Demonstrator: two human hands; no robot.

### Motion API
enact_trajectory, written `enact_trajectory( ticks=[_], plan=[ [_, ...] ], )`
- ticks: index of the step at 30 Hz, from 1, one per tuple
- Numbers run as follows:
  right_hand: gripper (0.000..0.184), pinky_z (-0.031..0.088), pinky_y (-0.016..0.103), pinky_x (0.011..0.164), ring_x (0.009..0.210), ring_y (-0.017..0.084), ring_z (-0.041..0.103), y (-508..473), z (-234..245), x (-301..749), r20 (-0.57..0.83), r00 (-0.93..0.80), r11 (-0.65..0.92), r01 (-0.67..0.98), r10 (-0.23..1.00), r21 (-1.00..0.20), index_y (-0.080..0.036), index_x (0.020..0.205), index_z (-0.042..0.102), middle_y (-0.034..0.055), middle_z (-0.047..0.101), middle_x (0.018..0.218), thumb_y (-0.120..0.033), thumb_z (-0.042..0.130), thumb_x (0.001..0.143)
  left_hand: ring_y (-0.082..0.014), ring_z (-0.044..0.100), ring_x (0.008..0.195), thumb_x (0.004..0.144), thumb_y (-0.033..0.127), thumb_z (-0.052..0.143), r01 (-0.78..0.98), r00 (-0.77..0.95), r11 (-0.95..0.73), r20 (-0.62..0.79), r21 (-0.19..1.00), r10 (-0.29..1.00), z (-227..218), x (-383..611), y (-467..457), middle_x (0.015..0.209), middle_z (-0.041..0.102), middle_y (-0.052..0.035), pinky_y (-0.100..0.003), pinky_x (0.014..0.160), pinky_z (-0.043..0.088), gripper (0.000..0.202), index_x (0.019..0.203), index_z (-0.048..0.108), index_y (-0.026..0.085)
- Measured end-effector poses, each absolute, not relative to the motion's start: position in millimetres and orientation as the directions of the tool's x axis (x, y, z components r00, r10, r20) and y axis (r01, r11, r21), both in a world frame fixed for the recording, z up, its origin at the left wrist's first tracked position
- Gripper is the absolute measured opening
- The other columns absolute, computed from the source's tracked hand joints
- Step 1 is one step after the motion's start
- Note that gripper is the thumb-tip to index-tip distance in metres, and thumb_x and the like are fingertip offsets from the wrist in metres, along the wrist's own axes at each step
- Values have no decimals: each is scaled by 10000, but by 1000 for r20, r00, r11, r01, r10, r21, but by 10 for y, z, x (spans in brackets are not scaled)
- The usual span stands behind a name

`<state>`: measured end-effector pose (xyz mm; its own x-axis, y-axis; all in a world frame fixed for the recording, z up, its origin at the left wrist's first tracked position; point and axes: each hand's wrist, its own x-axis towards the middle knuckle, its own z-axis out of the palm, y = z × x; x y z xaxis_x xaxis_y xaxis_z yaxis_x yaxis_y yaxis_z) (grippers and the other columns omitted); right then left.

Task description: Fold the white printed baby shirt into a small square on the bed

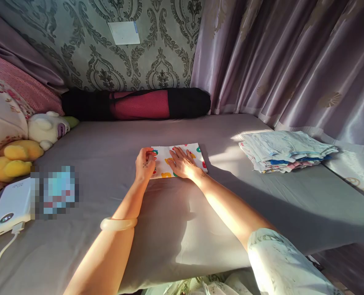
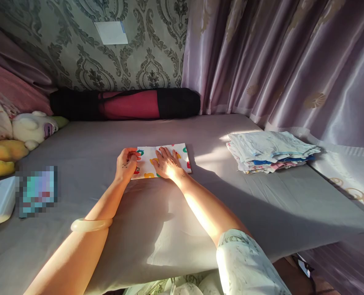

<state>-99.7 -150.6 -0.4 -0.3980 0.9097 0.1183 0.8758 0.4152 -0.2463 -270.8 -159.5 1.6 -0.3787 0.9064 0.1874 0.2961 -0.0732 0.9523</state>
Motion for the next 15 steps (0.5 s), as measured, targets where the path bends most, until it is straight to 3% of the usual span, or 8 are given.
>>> enact_trajectory(
  ticks=[2, 9, 15],
  plan=[
    [534, 187, 519, 1218, 1492, 255, 249, -1495, -11, -1002, 118, -411, 428, 873, 904, -236, -216, 1512, 401, 73, 342, 1594, -400, 299, 1021, -180, 660, 752, 726, 172, 491, 335, -358, -75, 201, 939, 912, 30, -2694, -1615, 909, 695, -37, -217, 502, 466, 278, 975, 606, 217],
    [564, 151, 531, 1222, 1500, 270, 219, -1355, 21, -905, 215, -352, 396, 892, 911, -219, -136, 1521, 379, 120, 290, 1613, -374, 282, 1019, -190, 669, 788, 745, 142, 473, 528, -238, -161, 328, 834, 914, -8, -2678, -1585, 873, 700, -40, -325, 758, 520, 271, 962, 623, 206],
    [617, 131, 538, 1226, 1500, 283, 219, -1314, -54, -855, 120, -300, 323, 901, 946, -291, -73, 1519, 370, 148, 329, 1589, -406, 255, 1013, -216, 677, 875, 767, 167, 527, 611, -123, -194, 334, 768, 934, -52, -2663, -1581, 999, 719, -68, -350, 821, 531, 295, 1026, 655, 224]
  ],
)
